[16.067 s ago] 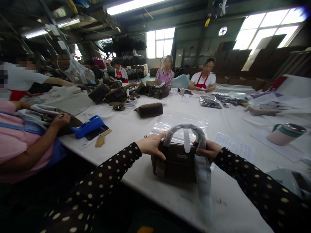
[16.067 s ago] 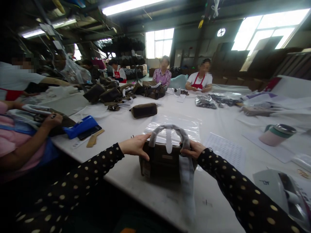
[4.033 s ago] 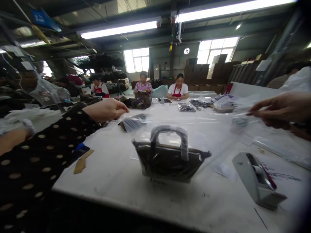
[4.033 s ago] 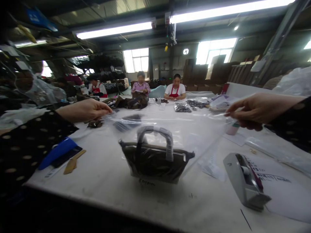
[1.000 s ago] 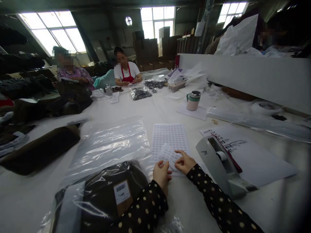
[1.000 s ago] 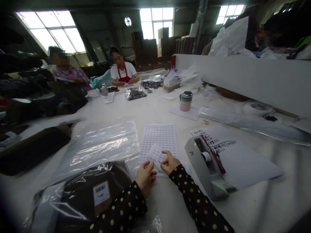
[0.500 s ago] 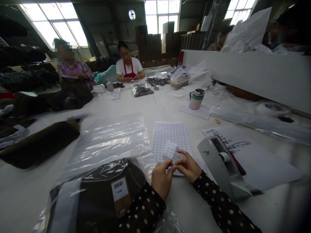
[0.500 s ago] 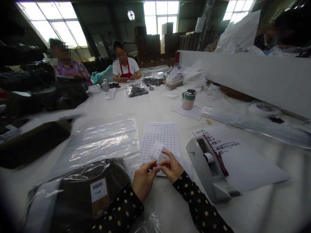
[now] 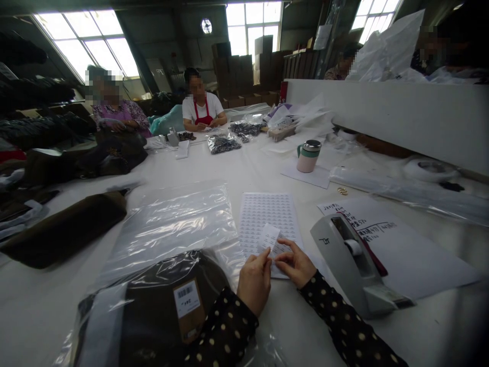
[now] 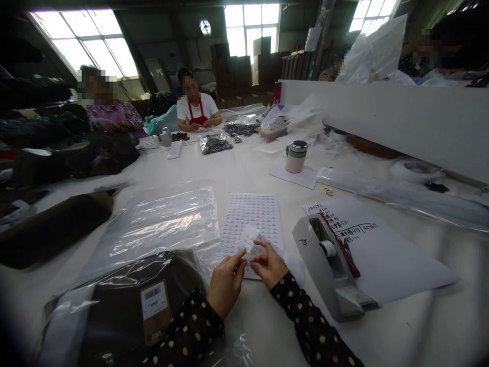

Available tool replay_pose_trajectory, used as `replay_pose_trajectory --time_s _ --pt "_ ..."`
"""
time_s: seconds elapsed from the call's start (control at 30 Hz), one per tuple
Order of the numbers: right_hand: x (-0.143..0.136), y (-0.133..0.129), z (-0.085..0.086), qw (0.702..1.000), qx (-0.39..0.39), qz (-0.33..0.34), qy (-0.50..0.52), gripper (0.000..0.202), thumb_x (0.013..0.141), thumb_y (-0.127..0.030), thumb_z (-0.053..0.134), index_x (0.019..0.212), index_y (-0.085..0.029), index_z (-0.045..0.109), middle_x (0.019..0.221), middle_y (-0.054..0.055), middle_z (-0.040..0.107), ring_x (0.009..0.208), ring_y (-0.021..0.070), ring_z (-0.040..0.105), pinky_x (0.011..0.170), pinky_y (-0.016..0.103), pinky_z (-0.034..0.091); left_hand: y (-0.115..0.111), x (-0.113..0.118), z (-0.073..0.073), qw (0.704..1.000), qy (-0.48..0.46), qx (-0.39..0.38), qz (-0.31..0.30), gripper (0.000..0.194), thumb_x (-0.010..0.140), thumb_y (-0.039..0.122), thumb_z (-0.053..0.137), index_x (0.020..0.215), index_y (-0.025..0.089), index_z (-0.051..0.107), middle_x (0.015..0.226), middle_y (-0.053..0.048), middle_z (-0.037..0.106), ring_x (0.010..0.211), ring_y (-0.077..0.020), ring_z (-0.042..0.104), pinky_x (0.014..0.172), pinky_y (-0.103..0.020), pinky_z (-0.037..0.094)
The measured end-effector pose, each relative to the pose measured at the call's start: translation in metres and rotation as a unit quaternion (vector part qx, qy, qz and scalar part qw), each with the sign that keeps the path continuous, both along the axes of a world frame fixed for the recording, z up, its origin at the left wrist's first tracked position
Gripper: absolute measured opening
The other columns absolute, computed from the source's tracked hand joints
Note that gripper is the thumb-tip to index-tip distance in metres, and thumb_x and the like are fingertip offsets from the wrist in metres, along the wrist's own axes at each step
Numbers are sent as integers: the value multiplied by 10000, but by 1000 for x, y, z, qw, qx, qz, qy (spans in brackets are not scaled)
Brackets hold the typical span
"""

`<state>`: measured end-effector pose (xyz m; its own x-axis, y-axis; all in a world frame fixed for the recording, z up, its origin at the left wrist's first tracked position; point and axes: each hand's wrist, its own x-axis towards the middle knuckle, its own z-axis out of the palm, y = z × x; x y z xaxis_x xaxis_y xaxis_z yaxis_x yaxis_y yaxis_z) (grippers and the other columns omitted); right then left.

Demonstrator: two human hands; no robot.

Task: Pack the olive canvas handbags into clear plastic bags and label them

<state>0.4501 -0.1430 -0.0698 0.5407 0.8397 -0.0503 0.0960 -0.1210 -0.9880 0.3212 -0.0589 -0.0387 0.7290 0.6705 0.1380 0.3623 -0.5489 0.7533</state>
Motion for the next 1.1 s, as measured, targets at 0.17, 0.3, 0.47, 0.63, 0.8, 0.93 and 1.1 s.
replay_pose_trajectory --time_s 0.17,0.3,0.47,0.63,0.8,0.93,1.1 --pt "-1 -1 1 997 41 -3 59 494 714 -287 610 1163 -209 417 741 -4 646 653 168 593 646 312 449 1 0 7 994 -9 -103 17 423 795 230 572 1213 176 535 924 -63 694 804 -193 639 772 -346 505" --pt "-1 -2 -4 998 52 5 47 486 722 -272 591 1173 -205 426 747 -4 639 650 157 587 662 310 449 5 4 1 970 -47 -231 58 423 743 226 639 1153 169 554 824 -39 719 753 -180 658 770 -333 505" --pt "7 -3 -6 997 25 -31 -70 380 757 -301 515 1124 -201 499 792 27 651 700 190 604 700 364 470 19 1 2 935 -79 -323 121 373 755 214 625 1108 124 548 779 -65 722 732 -194 672 691 -312 528" --pt "-21 -11 41 933 79 -146 -318 165 747 -327 600 858 -212 640 935 74 640 927 256 568 856 431 427 19 -32 39 977 -152 -71 134 331 771 239 648 1093 194 581 818 -23 712 753 -169 667 751 -315 532" --pt "-91 -18 90 990 94 -8 -104 168 862 -352 523 882 -222 628 840 21 656 803 165 608 725 267 486 1 -76 76 936 -241 240 90 360 729 78 673 1066 187 604 836 -36 655 796 -160 625 705 -286 532" --pt "-126 -22 104 992 120 21 -16 185 873 -357 520 946 -233 636 935 20 672 894 160 614 807 251 482 -12 -104 95 900 -251 348 73 368 691 32 695 1022 174 619 825 -41 649 797 -180 589 717 -342 513" --pt "-149 -35 119 987 156 -8 -29 161 850 -322 564 960 -253 659 957 12 674 916 158 614 836 248 482 -26 -130 110 883 -266 380 67 360 686 20 697 1006 164 615 808 -32 671 779 -179 580 697 -341 504"
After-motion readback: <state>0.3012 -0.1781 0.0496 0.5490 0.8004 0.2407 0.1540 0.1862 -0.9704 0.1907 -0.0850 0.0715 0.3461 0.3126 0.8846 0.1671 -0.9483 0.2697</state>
